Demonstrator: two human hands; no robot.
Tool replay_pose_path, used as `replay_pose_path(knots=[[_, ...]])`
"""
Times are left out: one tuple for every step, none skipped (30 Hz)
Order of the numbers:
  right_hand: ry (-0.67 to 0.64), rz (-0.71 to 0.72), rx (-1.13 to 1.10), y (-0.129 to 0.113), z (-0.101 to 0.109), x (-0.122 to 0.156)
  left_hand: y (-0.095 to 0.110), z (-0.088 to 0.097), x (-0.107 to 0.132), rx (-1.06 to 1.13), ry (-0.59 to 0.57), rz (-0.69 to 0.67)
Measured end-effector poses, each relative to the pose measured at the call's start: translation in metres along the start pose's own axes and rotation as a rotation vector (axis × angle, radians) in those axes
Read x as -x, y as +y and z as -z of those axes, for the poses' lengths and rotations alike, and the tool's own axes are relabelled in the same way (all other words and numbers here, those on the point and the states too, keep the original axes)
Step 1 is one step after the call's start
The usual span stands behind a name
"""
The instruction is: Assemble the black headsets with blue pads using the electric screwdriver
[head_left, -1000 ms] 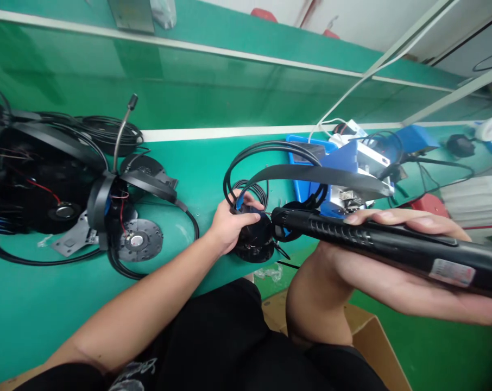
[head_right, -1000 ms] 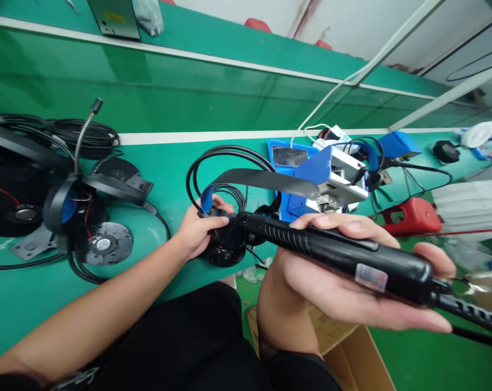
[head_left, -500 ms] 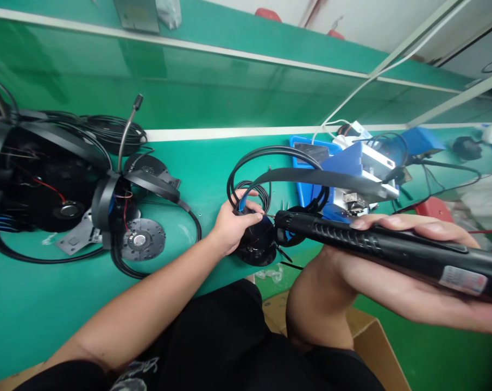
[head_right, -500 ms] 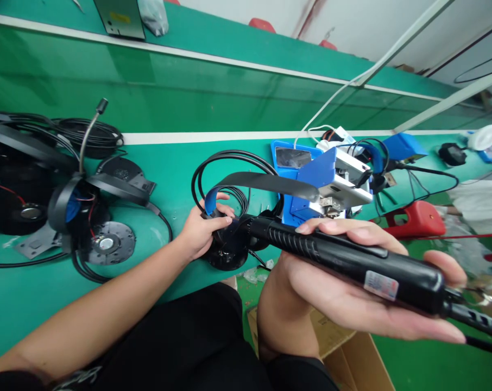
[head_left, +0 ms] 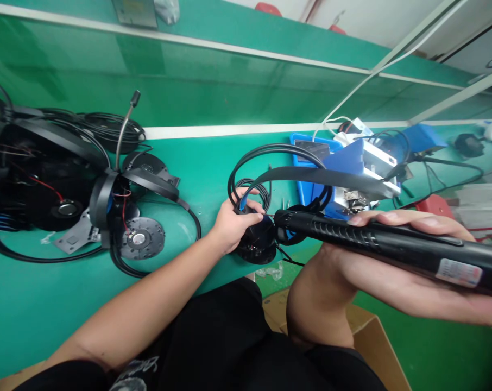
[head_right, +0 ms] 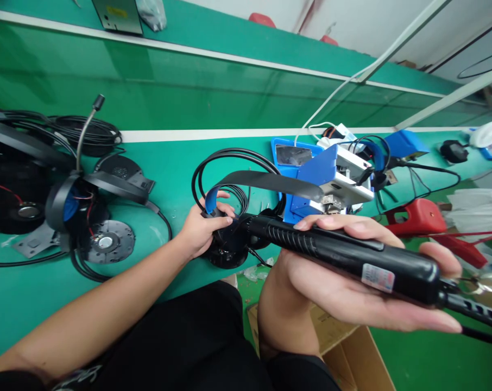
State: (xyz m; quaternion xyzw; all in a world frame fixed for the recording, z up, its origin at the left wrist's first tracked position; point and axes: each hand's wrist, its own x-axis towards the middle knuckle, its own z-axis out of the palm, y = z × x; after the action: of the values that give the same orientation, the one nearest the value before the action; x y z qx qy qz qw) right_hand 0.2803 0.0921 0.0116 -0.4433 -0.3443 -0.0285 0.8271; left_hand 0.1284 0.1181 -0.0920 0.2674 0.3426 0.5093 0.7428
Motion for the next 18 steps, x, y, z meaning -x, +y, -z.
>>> replay_pose_path(knots=[[-0.014, 0.053, -0.062, 0.002, 0.001, 0.000, 0.000, 0.000, 0.000, -0.002, 0.001, 0.001], [-0.041, 0.109, -0.139, 0.004, 0.002, -0.001, 0.001, 0.000, 0.000, -0.004, 0.001, 0.000], [-0.079, 0.143, -0.205, 0.006, 0.003, -0.001, 0.001, 0.000, 0.000, -0.005, 0.000, -0.001], [-0.122, 0.135, -0.238, 0.008, 0.004, 0.000, 0.001, 0.000, 0.000, -0.006, 0.000, -0.003], [-0.150, 0.119, -0.257, 0.009, 0.005, 0.000, 0.001, 0.000, 0.000, -0.008, -0.001, -0.006], [-0.161, 0.103, -0.267, 0.010, 0.006, 0.000, 0.001, 0.000, 0.000, -0.010, 0.000, -0.008], [-0.162, 0.099, -0.278, 0.012, 0.007, -0.001, 0.001, -0.001, 0.000, -0.011, 0.002, -0.009], [-0.156, 0.109, -0.291, 0.013, 0.007, -0.002, 0.000, -0.001, 0.000, -0.012, 0.004, -0.011], [-0.140, 0.127, -0.305, 0.015, 0.007, -0.004, 0.000, 0.000, 0.000, -0.013, 0.005, -0.011], [-0.125, 0.143, -0.310, 0.017, 0.006, -0.006, -0.001, 0.000, 0.000, -0.015, 0.004, -0.011], [-0.115, 0.152, -0.304, 0.019, 0.005, -0.007, -0.002, 0.000, 0.000, -0.016, 0.004, -0.012], [-0.102, 0.155, -0.290, 0.020, 0.004, -0.008, -0.002, 0.000, -0.001, -0.019, 0.002, -0.012], [-0.085, 0.149, -0.266, 0.020, 0.002, -0.008, -0.003, 0.001, -0.001, -0.023, -0.001, -0.012], [-0.066, 0.142, -0.241, 0.018, 0.000, -0.008, -0.003, 0.001, -0.001, -0.027, -0.004, -0.012], [-0.052, 0.134, -0.222, 0.016, -0.002, -0.007, -0.003, 0.002, -0.001, -0.031, -0.006, -0.011], [-0.041, 0.125, -0.208, 0.014, -0.004, -0.005, -0.003, 0.002, -0.001, -0.035, -0.008, -0.009], [-0.029, 0.106, -0.193, 0.011, -0.006, -0.003, -0.003, 0.002, -0.001, -0.038, -0.011, -0.007], [-0.019, 0.086, -0.179, 0.008, -0.008, -0.001, -0.003, 0.002, -0.001, -0.039, -0.013, -0.004]])
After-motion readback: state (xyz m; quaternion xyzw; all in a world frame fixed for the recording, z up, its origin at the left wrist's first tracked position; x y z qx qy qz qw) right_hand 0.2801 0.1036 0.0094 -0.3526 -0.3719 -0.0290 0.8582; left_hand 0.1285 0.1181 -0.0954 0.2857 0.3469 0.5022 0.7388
